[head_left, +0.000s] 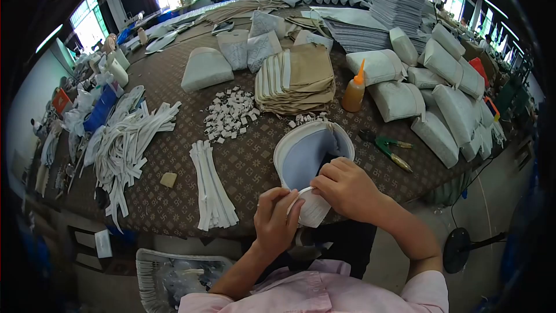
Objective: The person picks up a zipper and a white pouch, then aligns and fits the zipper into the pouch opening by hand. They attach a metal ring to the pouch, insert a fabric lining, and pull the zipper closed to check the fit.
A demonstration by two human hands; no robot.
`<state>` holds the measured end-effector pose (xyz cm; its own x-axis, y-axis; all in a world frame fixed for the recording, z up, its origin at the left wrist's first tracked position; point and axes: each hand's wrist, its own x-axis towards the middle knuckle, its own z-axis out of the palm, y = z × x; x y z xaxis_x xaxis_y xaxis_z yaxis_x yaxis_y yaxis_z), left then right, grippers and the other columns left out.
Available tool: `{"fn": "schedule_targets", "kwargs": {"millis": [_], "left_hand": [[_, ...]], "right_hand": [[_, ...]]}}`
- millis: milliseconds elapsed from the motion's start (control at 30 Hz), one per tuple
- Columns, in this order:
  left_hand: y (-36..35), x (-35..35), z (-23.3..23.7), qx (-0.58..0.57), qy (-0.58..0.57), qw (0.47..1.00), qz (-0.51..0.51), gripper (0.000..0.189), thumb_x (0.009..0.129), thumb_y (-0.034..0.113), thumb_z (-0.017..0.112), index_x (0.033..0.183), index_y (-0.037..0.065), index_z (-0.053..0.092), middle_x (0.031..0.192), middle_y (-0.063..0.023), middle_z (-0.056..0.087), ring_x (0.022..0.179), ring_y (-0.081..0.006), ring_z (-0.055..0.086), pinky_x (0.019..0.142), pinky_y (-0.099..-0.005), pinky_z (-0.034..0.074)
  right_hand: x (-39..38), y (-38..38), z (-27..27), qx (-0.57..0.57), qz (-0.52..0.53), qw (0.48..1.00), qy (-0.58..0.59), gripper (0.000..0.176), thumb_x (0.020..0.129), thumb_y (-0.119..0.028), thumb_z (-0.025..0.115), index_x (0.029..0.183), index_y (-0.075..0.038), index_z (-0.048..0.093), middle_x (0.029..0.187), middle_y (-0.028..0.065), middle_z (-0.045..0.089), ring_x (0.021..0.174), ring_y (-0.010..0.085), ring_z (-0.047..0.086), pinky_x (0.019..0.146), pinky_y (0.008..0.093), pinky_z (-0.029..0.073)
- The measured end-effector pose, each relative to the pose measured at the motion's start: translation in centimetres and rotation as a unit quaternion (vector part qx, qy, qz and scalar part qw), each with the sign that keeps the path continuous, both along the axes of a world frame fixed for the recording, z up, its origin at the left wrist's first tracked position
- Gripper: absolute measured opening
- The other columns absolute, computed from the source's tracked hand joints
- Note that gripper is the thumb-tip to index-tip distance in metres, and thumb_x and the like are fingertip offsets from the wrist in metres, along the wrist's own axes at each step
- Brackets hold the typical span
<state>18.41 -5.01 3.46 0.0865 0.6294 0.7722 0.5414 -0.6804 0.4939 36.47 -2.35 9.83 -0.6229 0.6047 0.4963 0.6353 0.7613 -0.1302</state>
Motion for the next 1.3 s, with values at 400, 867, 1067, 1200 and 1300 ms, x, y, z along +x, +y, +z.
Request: {"fn": "schedule_targets", "kwargs": {"millis": [400, 867, 1067, 1200, 1300], "left_hand": [[3.3, 0.2, 3.6, -0.061, 0.276, 0.945, -0.162, 0.018, 0.079, 0.018, 0.067, 0.089, 0.003, 0.063, 0.089, -0.0080, 0.063, 0.097, -0.0235, 0.059, 0.102, -0.0464, 0.033], [-1.1, -2.2, 5.6, 0.037, 0.272, 0.961, -0.025, 0.026, 0.079, 0.006, 0.063, 0.103, -0.005, 0.062, 0.070, -0.0050, 0.059, 0.075, -0.0184, 0.060, 0.099, -0.0446, 0.034], [1.1, -4.0, 1.4, 0.035, 0.221, 0.967, 0.122, 0.031, 0.082, 0.004, 0.062, 0.112, -0.005, 0.058, 0.083, -0.0114, 0.064, 0.079, -0.0234, 0.061, 0.099, -0.0471, 0.033], [2.4, -1.1, 0.5, 0.008, 0.258, 0.958, 0.124, 0.037, 0.086, 0.013, 0.061, 0.118, -0.003, 0.053, 0.113, -0.0155, 0.061, 0.110, -0.0293, 0.054, 0.100, -0.0481, 0.031], [3.1, 0.7, 1.8, 0.014, 0.239, 0.966, 0.096, 0.040, 0.086, 0.021, 0.062, 0.118, -0.002, 0.054, 0.113, -0.0149, 0.061, 0.114, -0.0305, 0.052, 0.102, -0.0499, 0.028]], "right_hand": [[2.1, 0.1, 0.2, -0.040, 0.032, 0.999, -0.008, 0.008, 0.074, -0.013, 0.063, 0.078, -0.006, 0.060, 0.078, 0.0059, 0.055, 0.082, 0.0222, 0.056, 0.083, 0.0378, 0.043], [2.4, 0.8, -2.3, 0.060, -0.021, 0.989, 0.134, 0.032, 0.068, -0.019, 0.074, 0.096, -0.009, 0.062, 0.121, 0.0125, 0.052, 0.116, 0.0321, 0.048, 0.100, 0.0510, 0.035], [0.9, 7.2, -10.0, -0.045, -0.088, 0.953, 0.287, 0.037, 0.079, -0.014, 0.067, 0.113, -0.003, 0.056, 0.119, 0.0187, 0.051, 0.107, 0.0355, 0.052, 0.090, 0.0386, 0.043], [3.5, 12.1, -14.8, -0.146, -0.194, 0.934, 0.262, 0.034, 0.081, -0.012, 0.063, 0.112, -0.001, 0.056, 0.113, 0.0179, 0.055, 0.101, 0.0349, 0.055, 0.086, 0.0389, 0.045], [3.7, 13.9, -14.2, -0.123, -0.231, 0.937, 0.232, 0.031, 0.080, -0.011, 0.063, 0.109, 0.000, 0.057, 0.106, 0.0164, 0.057, 0.095, 0.0348, 0.056, 0.083, 0.0406, 0.046]]}}
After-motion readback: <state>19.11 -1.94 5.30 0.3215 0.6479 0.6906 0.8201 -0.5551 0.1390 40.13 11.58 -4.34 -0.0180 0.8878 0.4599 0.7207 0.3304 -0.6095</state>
